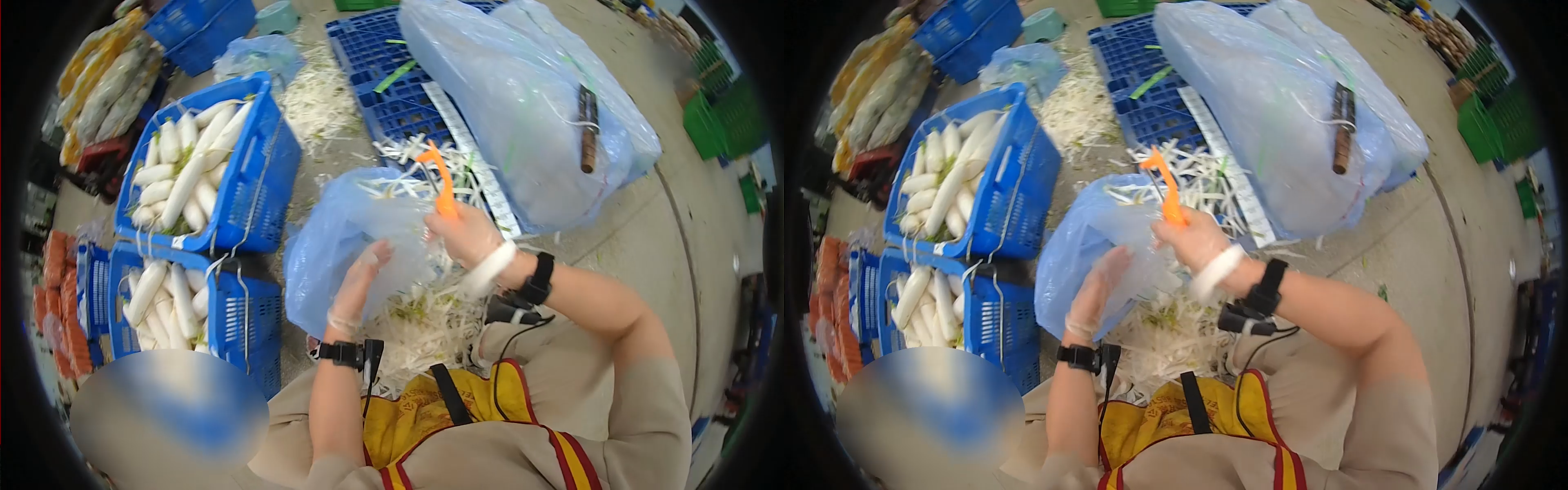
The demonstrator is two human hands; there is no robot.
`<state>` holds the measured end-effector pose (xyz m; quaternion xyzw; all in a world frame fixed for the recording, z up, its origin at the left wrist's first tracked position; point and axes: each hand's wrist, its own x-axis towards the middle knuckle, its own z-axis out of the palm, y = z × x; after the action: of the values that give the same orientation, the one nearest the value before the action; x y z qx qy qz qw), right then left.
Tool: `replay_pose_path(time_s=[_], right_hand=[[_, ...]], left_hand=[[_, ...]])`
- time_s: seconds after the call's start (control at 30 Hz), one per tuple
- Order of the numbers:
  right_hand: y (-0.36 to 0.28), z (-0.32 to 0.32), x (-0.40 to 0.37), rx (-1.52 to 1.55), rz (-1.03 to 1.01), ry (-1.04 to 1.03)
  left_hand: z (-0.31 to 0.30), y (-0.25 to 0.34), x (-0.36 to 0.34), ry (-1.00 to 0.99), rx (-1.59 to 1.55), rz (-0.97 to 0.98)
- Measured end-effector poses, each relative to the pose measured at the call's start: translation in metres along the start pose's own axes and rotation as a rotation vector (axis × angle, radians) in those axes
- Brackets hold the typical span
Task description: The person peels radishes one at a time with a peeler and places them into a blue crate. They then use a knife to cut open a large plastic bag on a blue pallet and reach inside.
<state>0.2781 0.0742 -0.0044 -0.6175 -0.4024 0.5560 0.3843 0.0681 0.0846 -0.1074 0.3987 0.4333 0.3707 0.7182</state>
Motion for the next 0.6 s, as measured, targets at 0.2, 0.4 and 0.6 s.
replay_pose_path(time_s=[0.2,0.4,0.6], right_hand=[[0.03,-0.055,0.048,-0.148,0.413,0.195],[0.082,-0.132,0.039,-1.574,0.11,-0.255],[0.151,-0.13,0.107,-0.691,0.337,0.02]], left_hand=[[-0.064,-0.019,0.006,0.459,0.154,-0.042],[-0.176,-0.029,-0.031,0.974,-0.418,0.012],[-0.14,0.005,-0.049,1.033,-0.188,0.172]])
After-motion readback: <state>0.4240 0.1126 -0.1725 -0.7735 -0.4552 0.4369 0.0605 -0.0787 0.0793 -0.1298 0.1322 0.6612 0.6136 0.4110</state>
